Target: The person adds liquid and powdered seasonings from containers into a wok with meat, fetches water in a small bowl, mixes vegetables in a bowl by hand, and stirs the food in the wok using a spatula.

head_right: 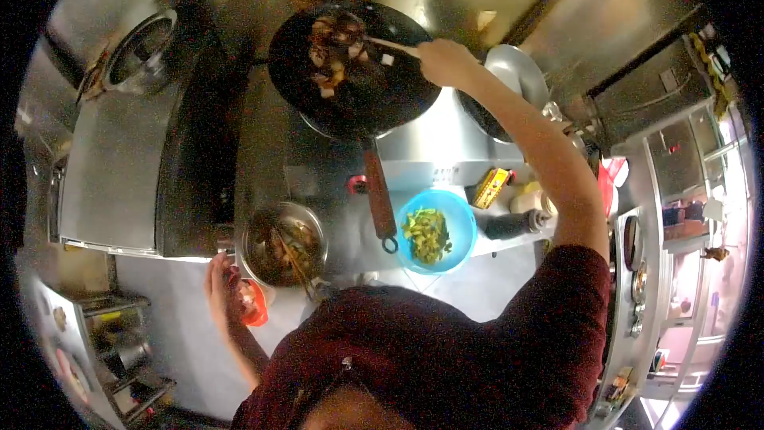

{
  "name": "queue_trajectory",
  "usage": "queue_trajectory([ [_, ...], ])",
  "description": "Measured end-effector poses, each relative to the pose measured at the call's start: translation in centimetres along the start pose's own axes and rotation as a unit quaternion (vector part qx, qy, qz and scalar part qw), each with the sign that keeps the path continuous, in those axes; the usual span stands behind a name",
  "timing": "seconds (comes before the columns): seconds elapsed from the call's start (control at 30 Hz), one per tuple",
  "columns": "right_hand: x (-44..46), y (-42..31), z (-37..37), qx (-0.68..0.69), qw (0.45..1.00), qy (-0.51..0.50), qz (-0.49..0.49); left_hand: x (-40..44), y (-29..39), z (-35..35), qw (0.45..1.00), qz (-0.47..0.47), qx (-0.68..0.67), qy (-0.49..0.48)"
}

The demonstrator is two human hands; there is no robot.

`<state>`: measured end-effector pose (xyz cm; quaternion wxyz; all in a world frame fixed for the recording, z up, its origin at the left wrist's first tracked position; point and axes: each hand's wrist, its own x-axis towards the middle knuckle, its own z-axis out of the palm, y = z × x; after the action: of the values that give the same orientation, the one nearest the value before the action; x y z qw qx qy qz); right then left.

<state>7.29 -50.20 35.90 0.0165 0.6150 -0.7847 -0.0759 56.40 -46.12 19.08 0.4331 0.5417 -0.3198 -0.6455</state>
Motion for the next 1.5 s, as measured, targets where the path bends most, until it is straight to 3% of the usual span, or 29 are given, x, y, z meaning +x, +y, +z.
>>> queue_trajectory([
  [0.07,-0.6,-2.2,1.4,0.029,0.998,-0.044,0.039,-0.1,-1.1,0.5,1.0,0.007,-0.005,-0.003],
  [0.13,0.0,0.1,7.5,0.056,0.995,-0.076,-0.004,-1.5,-0.5,2.2,1.0,0.004,-0.004,-0.003],
  [0.33,-2.3,5.6,5.1,0.095,0.993,-0.023,-0.066,-2.6,-0.4,2.2,1.0,0.017,0.009,-0.019],
  [0.37,-3.0,4.5,6.3,0.106,0.993,-0.056,-0.014,-3.1,-0.5,2.4,1.0,0.014,0.004,-0.015],
  [0.4,-3.5,3.8,8.0,0.079,0.993,-0.071,-0.051,-3.2,-0.3,3.1,1.0,0.018,-0.005,-0.01],
  [0.47,-6.3,4.5,4.9,0.062,0.994,-0.087,-0.034,-3.2,0.2,3.5,0.999,0.031,-0.003,-0.01],
  [0.57,-6.8,3.8,4.0,0.074,0.996,-0.044,-0.01,-3.4,0.6,3.9,0.999,0.042,0.01,-0.031],
  [0.6,-6.9,2.3,5.1,0.112,0.991,-0.052,0.043,-3.3,0.8,4.0,0.998,0.044,0.006,-0.042],
  [0.67,-6.8,0.4,7.5,0.079,0.989,-0.118,0.031,-3.1,1.1,3.9,0.997,0.047,-0.001,-0.059],
  [0.73,-4.7,3.0,8.3,0.078,0.992,-0.098,0.013,-2.7,1.2,3.7,0.997,0.043,-0.01,-0.07],
  [0.8,-5.0,2.0,3.1,0.072,0.981,-0.174,0.047,-2.7,1.4,3.1,0.996,0.059,-0.008,-0.069],
  [0.83,-5.1,2.1,3.2,0.077,0.988,-0.123,0.046,-2.5,1.4,2.8,0.995,0.068,-0.007,-0.07],
  [0.97,-6.0,-1.6,7.6,0.043,0.992,-0.107,0.048,-1.9,1.5,2.0,0.995,0.071,-0.007,-0.069],
  [1.07,-4.9,0.6,5.0,0.031,0.993,-0.11,-0.005,-2.4,1.6,1.7,0.997,0.059,0.013,-0.055],
  [1.1,-5.0,0.7,4.4,0.087,0.99,-0.098,0.055,-2.8,2.0,2.1,0.997,0.061,0.016,-0.055],
  [1.23,-5.3,-1.2,9.3,0.035,0.996,-0.064,0.046,-3.3,2.2,2.9,0.997,0.066,0.011,-0.045],
  [1.33,-1.3,2.7,9.3,0.025,0.994,-0.071,-0.084,-4.0,2.8,3.9,0.995,0.064,0.023,-0.073],
  [1.4,-3.6,1.4,4.9,0.082,0.996,-0.034,0.007,-3.6,2.3,3.3,0.996,0.06,0.033,-0.057],
  [1.5,-3.9,0.5,9.8,0.044,0.997,-0.057,-0.021,-3.7,2.2,3.9,0.997,0.056,0.044,-0.039],
])
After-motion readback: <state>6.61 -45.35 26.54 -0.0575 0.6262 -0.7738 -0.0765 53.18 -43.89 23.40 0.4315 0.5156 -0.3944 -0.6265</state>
